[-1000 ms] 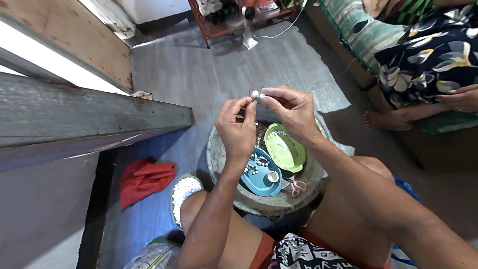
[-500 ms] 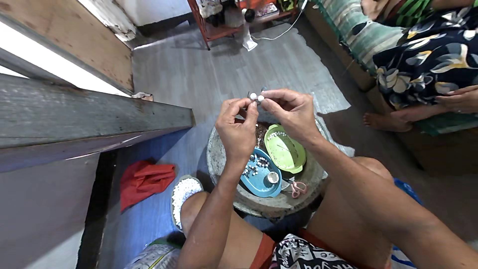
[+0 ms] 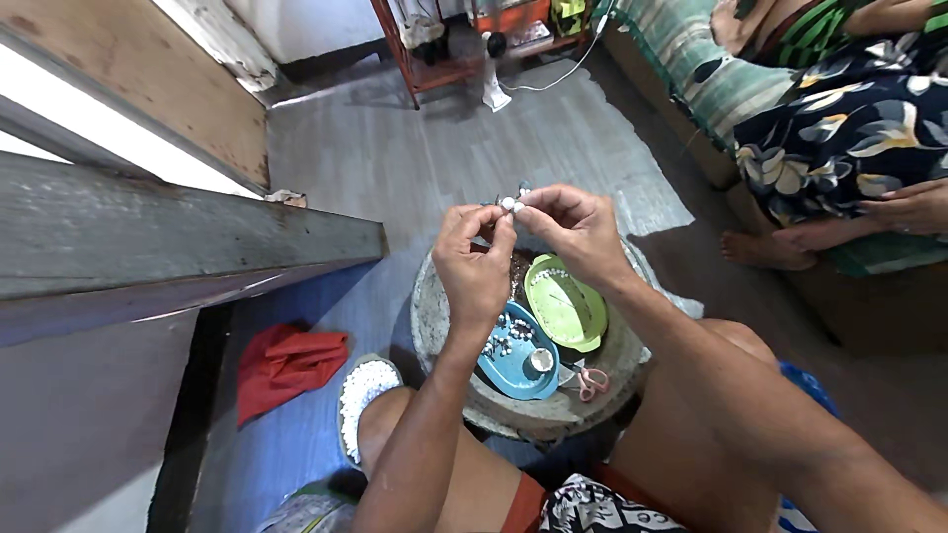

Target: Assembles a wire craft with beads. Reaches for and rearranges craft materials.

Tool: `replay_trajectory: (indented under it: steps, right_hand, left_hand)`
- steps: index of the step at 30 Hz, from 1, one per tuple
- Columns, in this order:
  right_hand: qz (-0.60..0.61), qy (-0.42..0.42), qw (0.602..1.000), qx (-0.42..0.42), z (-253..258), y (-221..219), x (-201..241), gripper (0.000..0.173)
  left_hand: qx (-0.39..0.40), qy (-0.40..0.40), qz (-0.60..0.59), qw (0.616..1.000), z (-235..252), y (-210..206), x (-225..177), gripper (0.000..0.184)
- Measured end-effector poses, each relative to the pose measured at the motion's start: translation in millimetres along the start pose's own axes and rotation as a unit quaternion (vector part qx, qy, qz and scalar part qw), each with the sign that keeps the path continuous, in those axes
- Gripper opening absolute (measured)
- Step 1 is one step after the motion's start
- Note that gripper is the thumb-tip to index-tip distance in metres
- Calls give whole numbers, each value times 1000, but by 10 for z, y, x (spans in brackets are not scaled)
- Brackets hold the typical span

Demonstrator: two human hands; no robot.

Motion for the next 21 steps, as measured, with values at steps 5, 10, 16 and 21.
replay_trajectory:
  steps: [5,10,16,21]
  right_hand:
    - [-3,6,1000,19,-20,10,1,18]
    - [-13,15,1000,14,-16,9,-5,14]
    - [-51,25,998,7,-26,20,-10,11]
    - [-68,35,997,2,-33,24,-21,12]
  left_hand:
    - [0,4,-5,1000,-3,10,8,7]
    - [1,4,-8,1000,-5,11,-4,6]
    - [9,-6,-1,1000,-14,14,-2,6]
    - [16,-8,8,1000,-10,22,11,7]
Point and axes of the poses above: each hand's wrist, its own z-axis towards the middle knuckle, its own y-axis out of the back of the hand, x = y × z, the point moved 2 cm from there along z, towards the middle knuckle, and after that the axes turned 5 degrees about -z, right-handed, at the moved point
